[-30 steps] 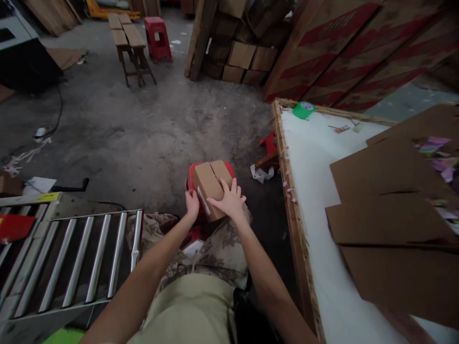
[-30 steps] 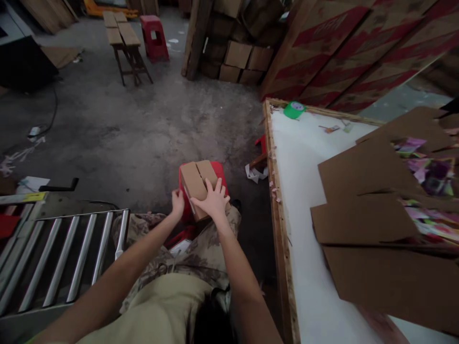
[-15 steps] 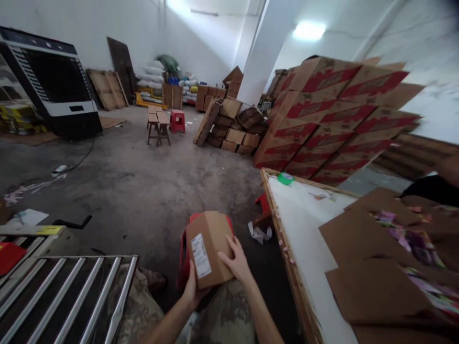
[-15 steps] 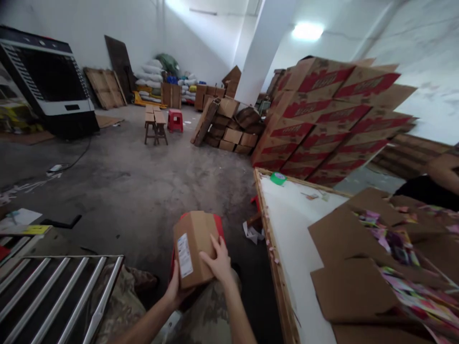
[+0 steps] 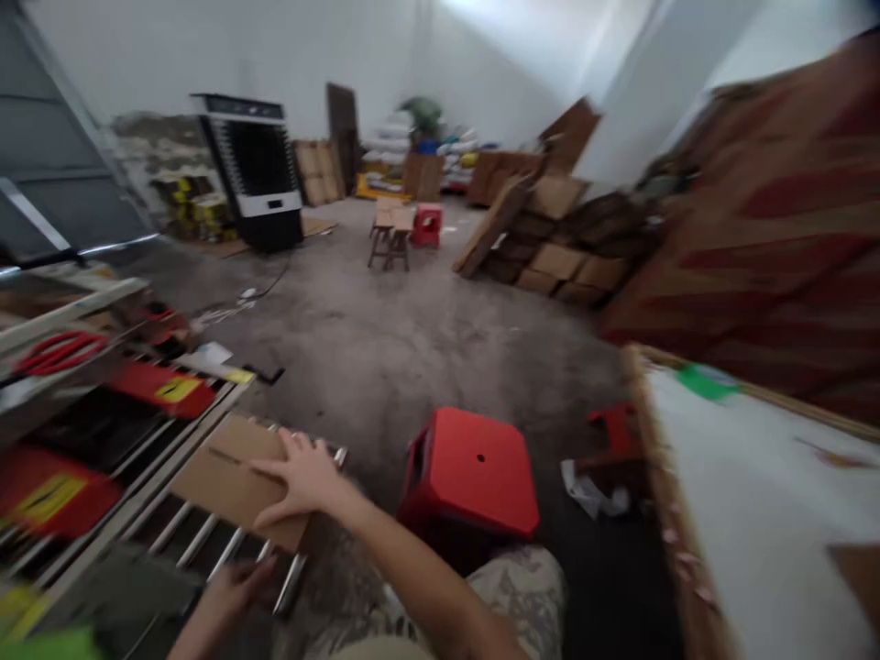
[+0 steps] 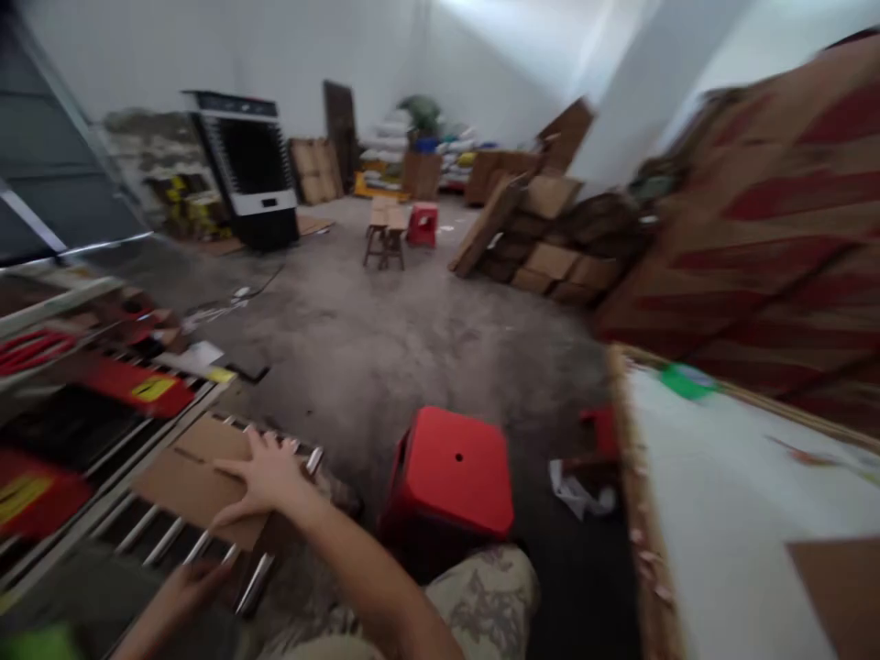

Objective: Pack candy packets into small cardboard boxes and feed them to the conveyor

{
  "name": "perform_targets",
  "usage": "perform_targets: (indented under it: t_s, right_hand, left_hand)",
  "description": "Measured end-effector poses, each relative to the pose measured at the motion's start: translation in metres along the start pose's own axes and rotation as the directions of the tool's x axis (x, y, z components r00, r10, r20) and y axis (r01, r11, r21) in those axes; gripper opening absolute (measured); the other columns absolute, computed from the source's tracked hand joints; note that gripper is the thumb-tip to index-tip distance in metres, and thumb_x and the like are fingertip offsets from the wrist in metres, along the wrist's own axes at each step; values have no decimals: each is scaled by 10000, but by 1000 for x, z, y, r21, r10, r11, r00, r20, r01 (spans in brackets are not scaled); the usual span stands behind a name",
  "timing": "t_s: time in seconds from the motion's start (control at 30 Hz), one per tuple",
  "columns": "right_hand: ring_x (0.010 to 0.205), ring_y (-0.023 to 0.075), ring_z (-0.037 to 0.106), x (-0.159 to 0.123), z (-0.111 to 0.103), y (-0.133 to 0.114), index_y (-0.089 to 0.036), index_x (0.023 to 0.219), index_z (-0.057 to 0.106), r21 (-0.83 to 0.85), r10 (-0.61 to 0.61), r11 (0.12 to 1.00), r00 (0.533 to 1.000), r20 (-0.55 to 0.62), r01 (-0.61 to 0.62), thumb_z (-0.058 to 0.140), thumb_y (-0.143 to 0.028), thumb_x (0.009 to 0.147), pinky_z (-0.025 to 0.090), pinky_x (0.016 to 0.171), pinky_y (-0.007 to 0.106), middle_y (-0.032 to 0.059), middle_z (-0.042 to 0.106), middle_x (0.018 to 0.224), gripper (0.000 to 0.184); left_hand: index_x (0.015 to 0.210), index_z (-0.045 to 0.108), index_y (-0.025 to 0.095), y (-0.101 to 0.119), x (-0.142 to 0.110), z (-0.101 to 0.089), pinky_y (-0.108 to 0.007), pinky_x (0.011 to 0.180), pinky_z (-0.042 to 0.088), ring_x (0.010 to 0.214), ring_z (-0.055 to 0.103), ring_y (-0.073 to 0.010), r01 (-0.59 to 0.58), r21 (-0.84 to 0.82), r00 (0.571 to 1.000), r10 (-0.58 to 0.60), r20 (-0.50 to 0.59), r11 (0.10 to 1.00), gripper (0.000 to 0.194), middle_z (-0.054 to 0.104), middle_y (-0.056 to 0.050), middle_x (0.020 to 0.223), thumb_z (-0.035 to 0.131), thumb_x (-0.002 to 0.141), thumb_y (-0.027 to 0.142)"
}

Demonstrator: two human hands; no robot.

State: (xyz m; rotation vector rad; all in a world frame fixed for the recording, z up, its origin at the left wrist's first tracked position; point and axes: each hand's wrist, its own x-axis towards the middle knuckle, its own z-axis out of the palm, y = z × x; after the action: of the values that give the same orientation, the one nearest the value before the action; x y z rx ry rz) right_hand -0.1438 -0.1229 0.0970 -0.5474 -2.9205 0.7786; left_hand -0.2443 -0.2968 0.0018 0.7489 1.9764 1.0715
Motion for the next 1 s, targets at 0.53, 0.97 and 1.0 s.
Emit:
perform_targets:
  t_s: [0.53, 0.97, 1.0]
  right_hand:
    - [1368, 316, 427, -72, 10, 90, -271, 1482, 353, 728, 188, 682, 978, -87, -66, 683, -570, 786, 401, 1092, 532, 142, 369, 1535, 827]
    - [1086, 293, 653, -272, 80, 116, -214, 1282, 585, 840, 670, 433, 740, -57, -327, 697, -648, 718, 537, 957, 510, 166, 638, 1252, 720]
    - [1073, 278, 656, -281, 80, 102, -202, 1278, 591, 830, 691, 444, 719, -76, -338, 682, -604, 747, 548, 937, 495, 158, 649, 1234, 672]
  left_hand:
    - [1526, 317, 172, 62, 10, -12, -549, 1201, 90, 1498, 122, -394, -328, 803, 870, 490, 53, 497, 971, 205, -197, 1609, 681, 728, 588]
    - [1484, 291, 39, 75, 113, -119, -557, 1180, 209, 1479, 185, -383, -308, 830, 736, 669, -102, 465, 782, 226, -258, 1572, 580, 866, 422]
    - [1492, 273, 41, 69, 108, -80, -545, 1190, 208, 1486, 175, -370, -410, 787, 682, 727, -71, 462, 779, 215, -259, 1574, 563, 880, 425]
